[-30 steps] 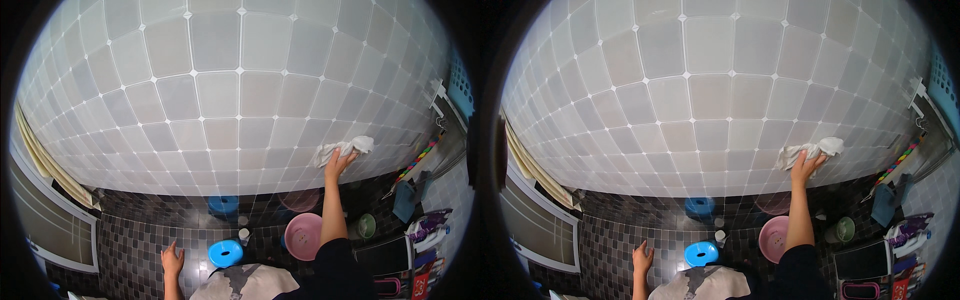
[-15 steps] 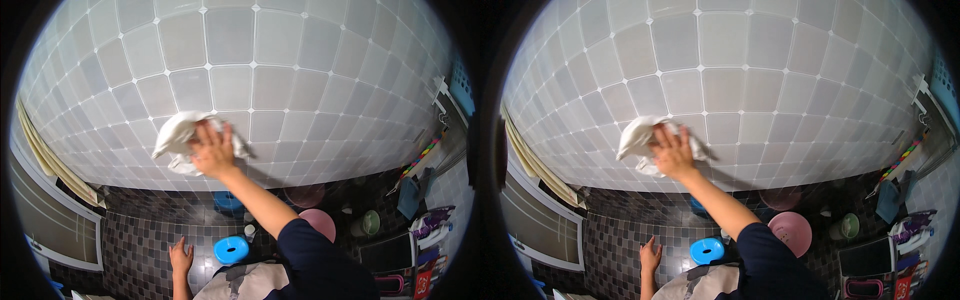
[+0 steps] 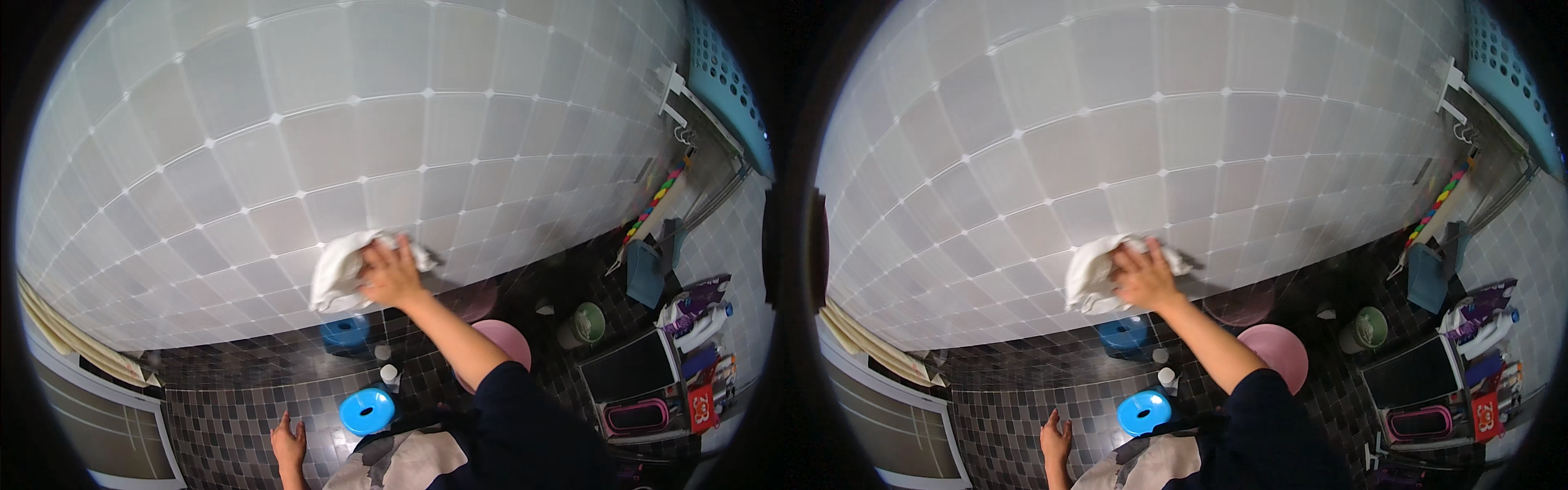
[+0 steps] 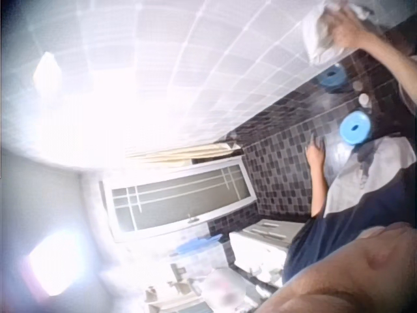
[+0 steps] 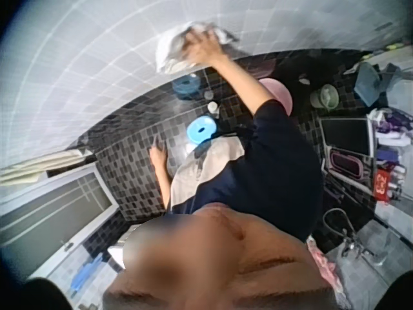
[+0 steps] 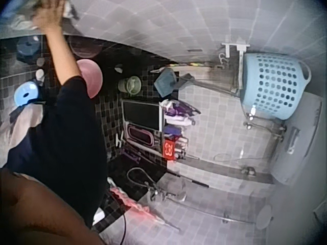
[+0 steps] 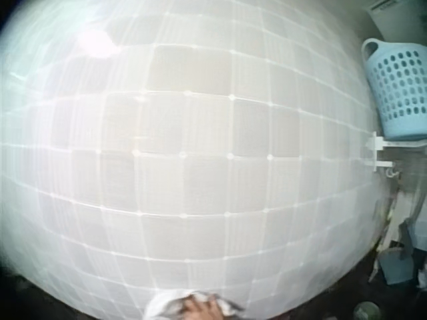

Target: The person cleans a tiled wall in a bathroom by hand with a cloth.

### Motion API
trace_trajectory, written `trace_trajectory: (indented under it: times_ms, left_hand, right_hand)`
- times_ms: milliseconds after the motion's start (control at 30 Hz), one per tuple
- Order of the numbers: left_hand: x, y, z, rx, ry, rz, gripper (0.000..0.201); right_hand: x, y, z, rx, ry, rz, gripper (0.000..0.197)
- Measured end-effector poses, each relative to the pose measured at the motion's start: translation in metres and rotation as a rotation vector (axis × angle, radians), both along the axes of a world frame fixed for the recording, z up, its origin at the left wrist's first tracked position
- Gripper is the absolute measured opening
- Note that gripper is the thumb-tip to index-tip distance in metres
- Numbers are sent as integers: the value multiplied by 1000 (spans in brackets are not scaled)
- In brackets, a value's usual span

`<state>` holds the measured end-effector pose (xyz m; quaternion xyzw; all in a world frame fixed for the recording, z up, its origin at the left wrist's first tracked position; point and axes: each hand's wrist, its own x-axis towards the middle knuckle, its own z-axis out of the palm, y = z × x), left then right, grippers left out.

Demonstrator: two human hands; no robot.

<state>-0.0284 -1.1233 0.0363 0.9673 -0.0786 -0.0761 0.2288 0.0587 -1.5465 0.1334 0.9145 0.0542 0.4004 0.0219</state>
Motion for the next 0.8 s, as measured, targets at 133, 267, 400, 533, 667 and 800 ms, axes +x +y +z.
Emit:
trace_trajectory:
  times_ms: [133, 267, 400, 533, 667, 800]
  left_hand:
    - [7, -24, 1, 7, -11, -89, 50]
    - [14, -61, 19, 23, -36, -170, 50]
    - [16, -74, 22, 7, -87, -233, 50]
    - [14, -85, 30, 5, -72, -250, 50]
    - [9, -65, 16, 38, -79, -221, 49]
    - [7, -57, 31, 47, 1, -200, 52]
  right_hand:
    - [-53, -114, 6, 69, -250, -290, 78]
    - [-110, -222, -6, 31, -365, -464, 63]
    - [-123, -254, -3, 878, -675, -569, 63]
    - [-131, -278, -42, 1148, -825, -567, 70]
    - [-89, -205, -45, 1093, -697, -575, 83]
    - [-54, -109, -33, 916, -525, -567, 78]
